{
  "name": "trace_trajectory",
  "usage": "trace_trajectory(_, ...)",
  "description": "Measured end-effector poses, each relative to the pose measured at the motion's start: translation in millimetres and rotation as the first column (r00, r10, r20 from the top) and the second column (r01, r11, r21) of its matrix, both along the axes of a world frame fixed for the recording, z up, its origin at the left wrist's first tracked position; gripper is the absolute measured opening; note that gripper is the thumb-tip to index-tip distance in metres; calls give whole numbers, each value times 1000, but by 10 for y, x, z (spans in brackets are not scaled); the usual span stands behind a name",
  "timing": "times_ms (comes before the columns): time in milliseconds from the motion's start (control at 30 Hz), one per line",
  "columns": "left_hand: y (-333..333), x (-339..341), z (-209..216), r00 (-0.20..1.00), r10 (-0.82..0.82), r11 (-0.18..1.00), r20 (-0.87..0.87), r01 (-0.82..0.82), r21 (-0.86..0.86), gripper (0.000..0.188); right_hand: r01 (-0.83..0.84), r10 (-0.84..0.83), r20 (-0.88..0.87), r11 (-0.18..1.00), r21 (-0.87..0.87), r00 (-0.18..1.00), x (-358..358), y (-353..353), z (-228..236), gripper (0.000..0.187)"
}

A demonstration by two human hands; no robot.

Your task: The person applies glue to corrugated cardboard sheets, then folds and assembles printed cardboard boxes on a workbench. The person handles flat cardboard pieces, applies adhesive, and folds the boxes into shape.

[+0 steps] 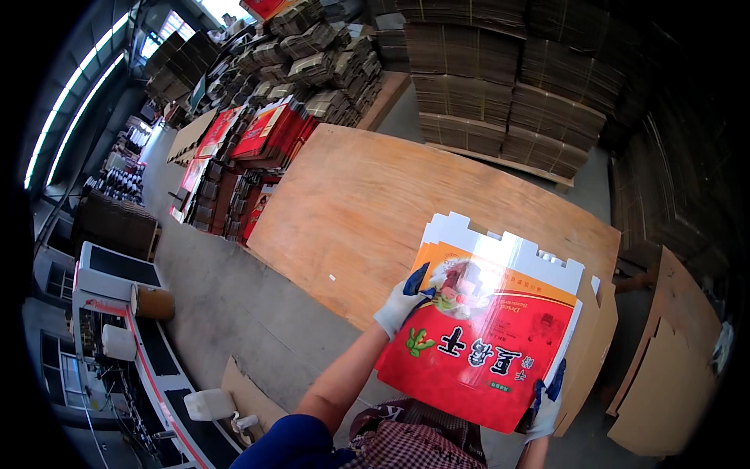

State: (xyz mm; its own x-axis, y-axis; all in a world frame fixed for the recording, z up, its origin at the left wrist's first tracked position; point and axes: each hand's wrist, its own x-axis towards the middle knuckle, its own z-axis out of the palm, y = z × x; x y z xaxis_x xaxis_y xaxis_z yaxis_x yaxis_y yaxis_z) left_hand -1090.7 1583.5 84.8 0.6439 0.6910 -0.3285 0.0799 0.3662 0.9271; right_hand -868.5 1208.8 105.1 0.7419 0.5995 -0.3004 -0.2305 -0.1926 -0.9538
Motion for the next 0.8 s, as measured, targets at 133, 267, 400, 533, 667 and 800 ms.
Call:
trace_trajectory(133,-266,416,447,758,385,332,-527,419,845,67,74,-58,110,986,-151,992,-10,2,-45,73)
trace_trajectory(267,-908,1221,392,853,-115,134,-509,521,843,65,50,-29,104,977,-210,994,-28,31,2,72)
trace_trajectory(400,-1281,1787,336,789,-168,144,-590,612,778,64,192,250,613,804,-562,749,307,19,551,40)
trace_trajectory(533,-1284,1788,281,782,-136,96,-609,622,777,62,619,289,827,555,-556,483,1061,-477,273,51)
trace_trajectory(667,-1360,1844,421,704,-175,102,-688,708,699,63,396,-135,436,704,-590,890,1389,-896,111,44)
trace_trajectory(800,-1270,1733,343,711,-134,109,-690,703,703,62,268,-244,123,931,-248,962,1241,-288,1116,36)
